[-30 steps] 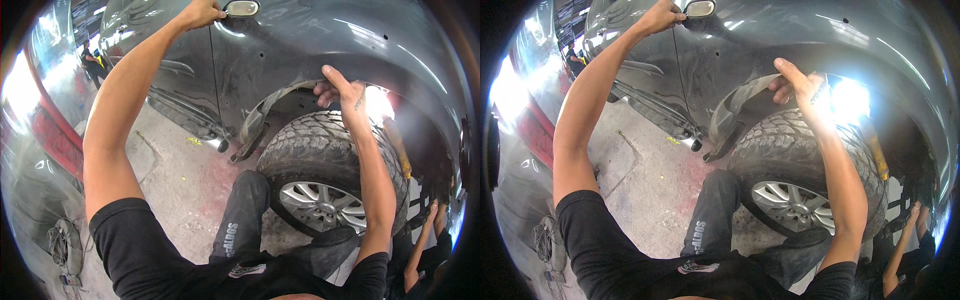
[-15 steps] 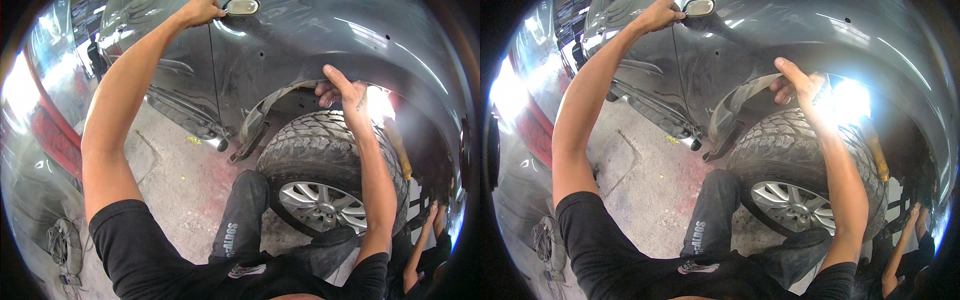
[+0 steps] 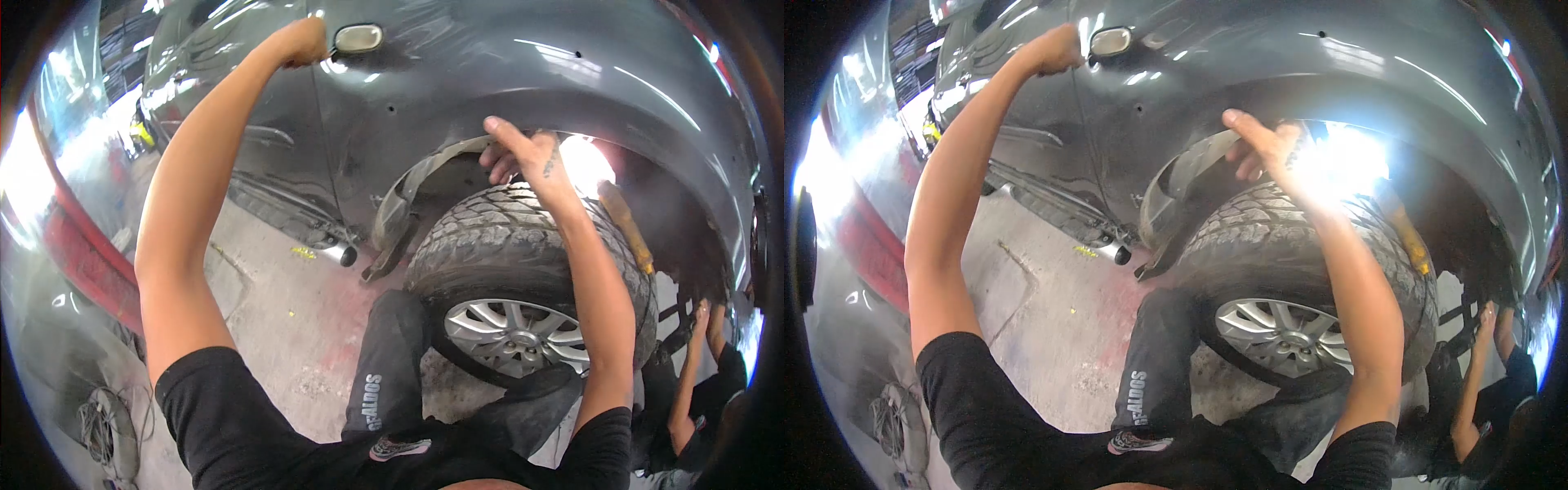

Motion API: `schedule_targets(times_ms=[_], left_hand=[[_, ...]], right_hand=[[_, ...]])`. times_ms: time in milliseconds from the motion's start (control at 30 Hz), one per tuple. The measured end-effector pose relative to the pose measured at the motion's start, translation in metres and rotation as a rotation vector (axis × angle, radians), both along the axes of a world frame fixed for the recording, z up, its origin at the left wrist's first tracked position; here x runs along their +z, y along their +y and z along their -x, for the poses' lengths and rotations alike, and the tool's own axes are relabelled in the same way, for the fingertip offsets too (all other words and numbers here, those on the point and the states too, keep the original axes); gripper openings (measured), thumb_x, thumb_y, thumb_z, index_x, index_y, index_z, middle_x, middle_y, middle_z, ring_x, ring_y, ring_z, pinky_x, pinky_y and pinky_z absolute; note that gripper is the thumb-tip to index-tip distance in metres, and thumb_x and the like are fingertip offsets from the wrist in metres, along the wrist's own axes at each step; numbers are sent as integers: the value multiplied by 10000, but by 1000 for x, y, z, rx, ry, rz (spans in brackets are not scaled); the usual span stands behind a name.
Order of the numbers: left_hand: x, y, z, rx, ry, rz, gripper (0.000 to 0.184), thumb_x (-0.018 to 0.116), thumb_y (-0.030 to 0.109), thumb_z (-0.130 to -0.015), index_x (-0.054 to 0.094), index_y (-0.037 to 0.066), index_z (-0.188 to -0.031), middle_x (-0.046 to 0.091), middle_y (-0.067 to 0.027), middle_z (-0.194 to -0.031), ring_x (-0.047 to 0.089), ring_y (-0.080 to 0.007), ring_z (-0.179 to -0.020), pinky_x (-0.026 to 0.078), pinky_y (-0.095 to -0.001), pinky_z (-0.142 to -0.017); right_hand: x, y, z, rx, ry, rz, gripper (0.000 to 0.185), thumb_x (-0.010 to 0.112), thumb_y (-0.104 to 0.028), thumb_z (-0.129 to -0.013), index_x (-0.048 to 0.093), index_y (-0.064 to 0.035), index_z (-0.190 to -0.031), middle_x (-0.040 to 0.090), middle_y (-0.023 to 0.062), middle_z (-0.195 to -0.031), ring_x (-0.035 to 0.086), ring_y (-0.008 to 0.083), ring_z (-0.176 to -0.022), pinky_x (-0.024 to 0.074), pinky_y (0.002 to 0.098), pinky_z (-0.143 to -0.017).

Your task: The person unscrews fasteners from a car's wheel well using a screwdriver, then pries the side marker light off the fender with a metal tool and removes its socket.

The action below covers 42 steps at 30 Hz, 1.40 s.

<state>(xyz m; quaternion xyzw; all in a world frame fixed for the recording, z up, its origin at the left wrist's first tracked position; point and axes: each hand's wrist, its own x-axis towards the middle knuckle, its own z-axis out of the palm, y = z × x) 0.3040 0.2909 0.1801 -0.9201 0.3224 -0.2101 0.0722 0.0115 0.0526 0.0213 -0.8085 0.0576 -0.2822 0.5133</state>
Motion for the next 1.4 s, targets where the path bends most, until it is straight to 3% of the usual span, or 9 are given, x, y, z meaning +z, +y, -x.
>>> schedule_targets(times_ms=[67, 267, 400, 667, 733, 933, 1100, 1167, 1400], left_hand=[[-19, 26, 6, -151, -74, 275, 233, 679, 102, -831, 680, -125, -885, 634, -204, -628, 654, -278, -525, 501, -383, -470], [-77, 54, 63, -378, 313, 857, 370, 682, 210, -990, 648, -87, -1207, 726, -110, -850, 665, -155, -678, 525, -335, -590], [-128, 28, 142, -603, 427, 974, 206, 638, 152, -1009, 676, -31, -1094, 741, -83, -824, 674, -130, -750, 531, -288, -676], [-173, -16, 182, -955, 724, 1261, 182, 671, 112, -999, 691, -59, -1058, 738, -119, -874, 648, -115, -682, 535, -251, -587], [-169, -21, 171, -939, 761, 1349, 193, 679, 124, -999, 690, -62, -1049, 731, -131, -883, 649, -126, -676, 544, -260, -576], [-151, -34, 137, -977, 812, 1542, 247, 683, 163, -1007, 699, -77, -1060, 713, -120, -868, 646, -149, -625, 540, -281, -527], [-145, -52, 103, -929, 540, 1603, 228, 643, 122, -997, 721, -73, -1086, 743, -97, -844, 628, -106, -600, 520, -270, -542], [-152, -59, 98, -872, 334, 1609, 236, 669, 100, -940, 726, -65, -1098, 757, -148, -890, 681, -188, -666, 550, -340, -669], [-152, -60, 76, -667, -277, 1561, 287, 713, 159, -905, 730, -7, -1138, 724, -162, -1050, 665, -222, -819, 511, -382, -787]], right_hand=[[0, 1, 7, -5, -79, 31, 622, 722, -494, -908, 692, 117, -1018, 694, 180, -733, 667, 203, -557, 540, 299, -525], [-23, 13, -4, 163, 81, 140, 500, 663, -434, -973, 741, 58, -1014, 724, 136, -755, 697, 177, -620, 550, 304, -599], [-40, 62, -5, 269, -158, 391, 357, 664, -253, -971, 711, 82, -1084, 746, 146, -919, 700, 137, -829, 557, 286, -731], [-44, 71, 4, 280, -133, 249, 264, 599, -131, -988, 681, 57, -1154, 683, 75, -839, 609, 131, -727, 507, 317, -678], [-36, 74, 11, 121, -171, 229, 293, 565, -117, -940, 660, 39, -1169, 681, 214, -771, 706, 298, -744, 510, 429, -667], [25, 79, 2, -394, -376, 1391, 289, 656, -106, -839, 705, -61, -1120, 616, 110, -858, 694, 291, -757, 565, 446, -681], [112, 75, -44, -387, -801, 1834, 288, 667, -66, -793, 705, -77, -1078, 603, 88, -779, 672, 263, -757, 529, 404, -620], [140, 98, -48, -539, -207, 2064, 184, 646, -178, -833, 754, -82, -719, 730, 128, -728, 734, 301, -697, 570, 442, -621], [167, 133, -79, -311, -135, 2327, 200, 640, -207, -844, 757, -99, -723, 729, 121, -727, 737, 309, -714, 558, 448, -612]])
